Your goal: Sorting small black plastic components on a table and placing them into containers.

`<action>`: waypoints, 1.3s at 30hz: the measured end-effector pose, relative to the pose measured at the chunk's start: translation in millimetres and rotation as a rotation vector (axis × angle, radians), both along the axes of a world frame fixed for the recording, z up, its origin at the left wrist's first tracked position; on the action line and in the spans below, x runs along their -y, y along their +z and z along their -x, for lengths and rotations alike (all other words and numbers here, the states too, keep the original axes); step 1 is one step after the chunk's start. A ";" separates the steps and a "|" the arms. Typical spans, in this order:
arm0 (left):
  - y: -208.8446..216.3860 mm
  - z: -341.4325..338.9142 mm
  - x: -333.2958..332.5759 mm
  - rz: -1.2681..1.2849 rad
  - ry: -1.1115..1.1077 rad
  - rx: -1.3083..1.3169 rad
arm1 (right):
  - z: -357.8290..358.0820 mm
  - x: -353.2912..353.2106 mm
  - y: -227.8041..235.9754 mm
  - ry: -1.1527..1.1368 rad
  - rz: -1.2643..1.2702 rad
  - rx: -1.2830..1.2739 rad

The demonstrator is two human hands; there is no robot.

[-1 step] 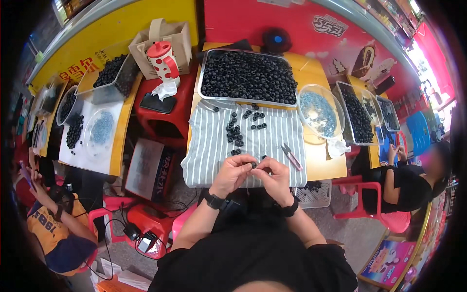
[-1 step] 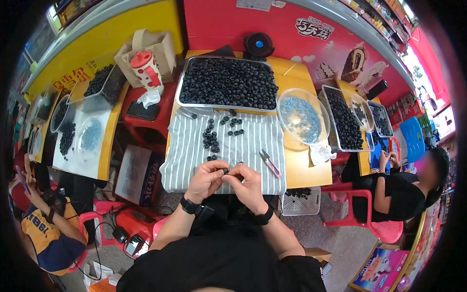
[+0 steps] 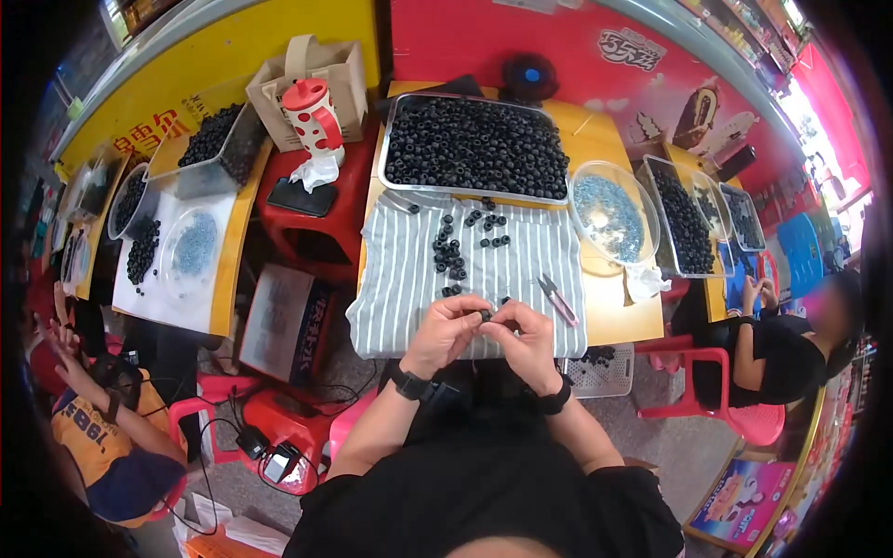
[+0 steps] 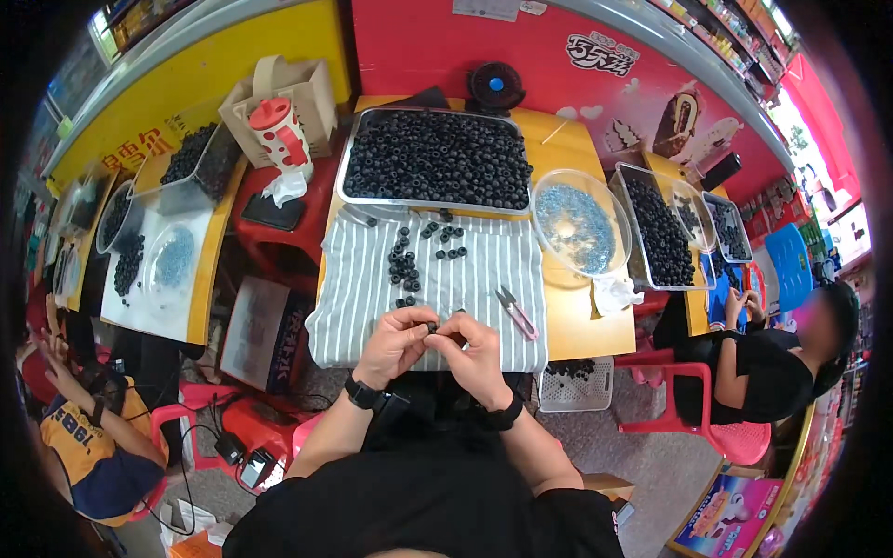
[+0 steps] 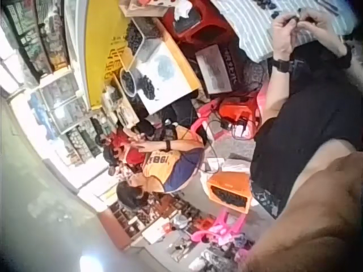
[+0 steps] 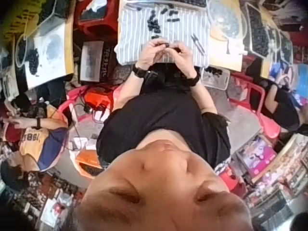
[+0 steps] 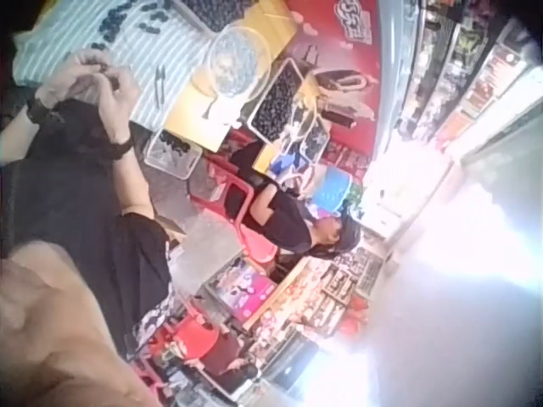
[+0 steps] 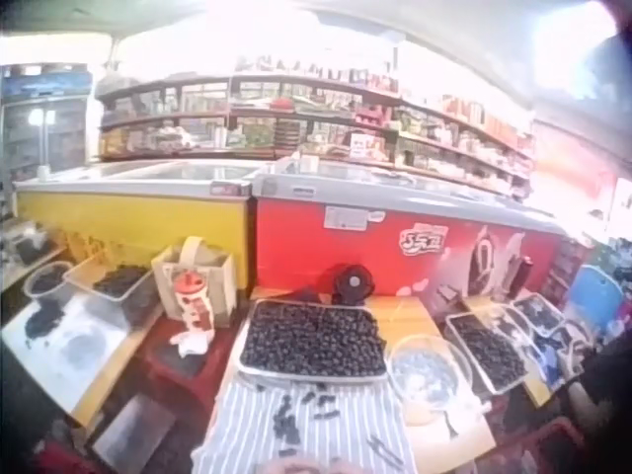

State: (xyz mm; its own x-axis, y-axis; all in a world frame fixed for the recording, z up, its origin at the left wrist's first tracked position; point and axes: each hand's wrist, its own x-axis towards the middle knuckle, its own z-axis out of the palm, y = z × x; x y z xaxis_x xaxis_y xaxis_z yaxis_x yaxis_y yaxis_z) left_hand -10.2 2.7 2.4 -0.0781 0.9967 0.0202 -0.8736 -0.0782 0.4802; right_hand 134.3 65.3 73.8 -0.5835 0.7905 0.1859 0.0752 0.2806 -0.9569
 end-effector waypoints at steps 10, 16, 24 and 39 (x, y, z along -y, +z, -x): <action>-2.8 -0.8 0.6 -0.048 0.029 -0.051 | 1.3 -0.9 -4.6 0.042 0.226 -0.093; 15.0 0.2 1.4 -0.019 -0.016 -0.020 | -1.9 -8.9 -2.1 0.215 0.106 -0.024; 5.5 3.0 4.3 -0.014 0.012 -0.074 | 0.5 -9.5 -1.2 0.259 -0.106 -0.053; 1.2 -0.7 -1.1 0.050 0.054 -0.117 | -1.9 -3.8 -2.2 0.136 -0.069 -0.057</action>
